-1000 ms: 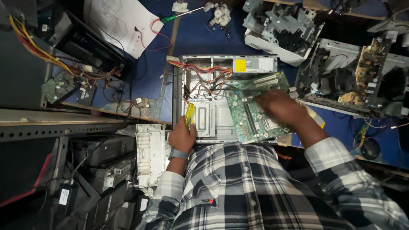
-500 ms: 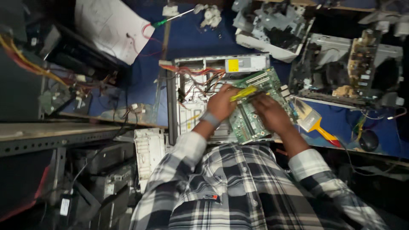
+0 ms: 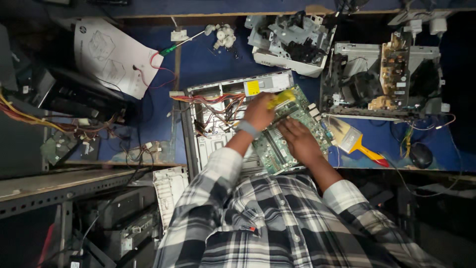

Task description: The person removes the motherboard and power supply from a desktop computer case using a screwdriver. They unscrew fasteners, lift out the motherboard, then detach and remove the power supply unit, placing both components on the workbench.

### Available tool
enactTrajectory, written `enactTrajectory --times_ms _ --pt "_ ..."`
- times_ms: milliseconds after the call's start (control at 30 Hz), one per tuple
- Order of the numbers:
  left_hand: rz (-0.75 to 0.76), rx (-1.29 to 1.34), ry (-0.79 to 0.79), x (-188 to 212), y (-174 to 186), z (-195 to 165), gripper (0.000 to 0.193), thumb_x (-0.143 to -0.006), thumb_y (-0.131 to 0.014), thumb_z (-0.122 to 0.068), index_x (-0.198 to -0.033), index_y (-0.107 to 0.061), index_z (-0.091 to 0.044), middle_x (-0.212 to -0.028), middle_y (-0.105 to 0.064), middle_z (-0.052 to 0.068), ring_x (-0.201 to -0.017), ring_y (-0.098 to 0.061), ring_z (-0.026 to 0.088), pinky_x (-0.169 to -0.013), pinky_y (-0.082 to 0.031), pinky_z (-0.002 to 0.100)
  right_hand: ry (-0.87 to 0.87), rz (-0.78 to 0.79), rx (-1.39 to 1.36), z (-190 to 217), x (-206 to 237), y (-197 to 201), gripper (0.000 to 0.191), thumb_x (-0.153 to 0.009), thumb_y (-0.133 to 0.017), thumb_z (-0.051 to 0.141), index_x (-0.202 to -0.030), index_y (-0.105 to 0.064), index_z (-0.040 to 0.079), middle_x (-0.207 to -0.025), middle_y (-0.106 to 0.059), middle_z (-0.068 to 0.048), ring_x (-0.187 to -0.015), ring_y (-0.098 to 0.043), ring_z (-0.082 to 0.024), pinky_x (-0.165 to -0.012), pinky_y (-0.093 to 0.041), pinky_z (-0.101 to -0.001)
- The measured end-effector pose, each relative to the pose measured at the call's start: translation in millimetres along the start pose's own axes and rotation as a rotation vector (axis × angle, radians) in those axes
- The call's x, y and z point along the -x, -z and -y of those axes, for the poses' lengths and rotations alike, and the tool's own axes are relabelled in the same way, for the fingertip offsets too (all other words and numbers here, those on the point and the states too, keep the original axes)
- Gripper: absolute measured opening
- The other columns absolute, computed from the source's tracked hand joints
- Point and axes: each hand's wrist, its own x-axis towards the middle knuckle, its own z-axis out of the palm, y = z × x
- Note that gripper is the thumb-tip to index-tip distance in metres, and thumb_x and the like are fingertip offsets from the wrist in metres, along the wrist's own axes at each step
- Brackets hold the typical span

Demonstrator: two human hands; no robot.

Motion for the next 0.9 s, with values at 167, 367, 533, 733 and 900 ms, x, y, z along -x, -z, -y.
enactTrajectory --times_ms 167,367,533,733,900 --pt "-0.134 0.055 0.011 35.3 60.9 32.9 0.028 -0.085 -0.073 -0.006 -0.111 -0.065 -0.004 -0.109 -0.07 0.019 -0.104 -0.069 0.039 -0.088 -0.055 0.043 0.009 0.011 -0.106 3.2 -6.4 16.4 0.048 -0.084 -0.072 0.016 -0.131 -0.065 0.005 -0.131 -0.063 -0.019 -0.126 -0.056 -0.04 -0.106 -0.044 -0.0496" --pt "-0.326 0.066 0.038 92.1 129.9 56.2 0.017 -0.096 -0.069 -0.003 -0.113 -0.068 -0.006 -0.107 -0.071 0.016 -0.102 -0.071 0.031 -0.09 -0.056 0.039 0.016 0.172 -0.154 -3.8 -27.6 24.5 0.052 -0.077 -0.079 0.027 -0.123 -0.067 0.006 -0.125 -0.068 -0.016 -0.119 -0.061 -0.036 -0.1 -0.049 -0.0453" --pt "-0.079 0.188 0.133 113.5 129.9 47.6 0.023 -0.084 -0.073 -0.008 -0.106 -0.067 -0.004 -0.103 -0.071 0.013 -0.096 -0.069 0.025 -0.086 -0.056 0.038 0.098 0.243 -0.127 -12.4 -34.6 23.8 0.049 -0.079 -0.079 0.028 -0.121 -0.067 0.005 -0.121 -0.068 -0.017 -0.115 -0.062 -0.037 -0.098 -0.05 -0.0458" --pt "0.122 0.006 -0.101 77.0 96.1 57.0 0.018 -0.091 -0.075 -0.019 -0.107 -0.071 -0.013 -0.1 -0.074 0.013 -0.096 -0.069 0.032 -0.085 -0.057 0.043 0.106 0.223 -0.154 -8.9 -30.2 21.0 0.051 -0.078 -0.08 0.027 -0.121 -0.067 0.004 -0.121 -0.068 -0.017 -0.115 -0.062 -0.037 -0.098 -0.05 -0.0454" --pt "0.25 -0.099 0.104 59.0 58.8 45.0 0.026 -0.084 -0.067 -0.021 -0.108 -0.065 -0.012 -0.093 -0.071 0.015 -0.085 -0.07 0.038 -0.074 -0.055 0.049 0.082 0.219 -0.169 -9.3 -32.3 23.4 0.051 -0.075 -0.081 0.024 -0.121 -0.067 0.005 -0.121 -0.068 -0.016 -0.115 -0.062 -0.037 -0.099 -0.049 -0.0458"
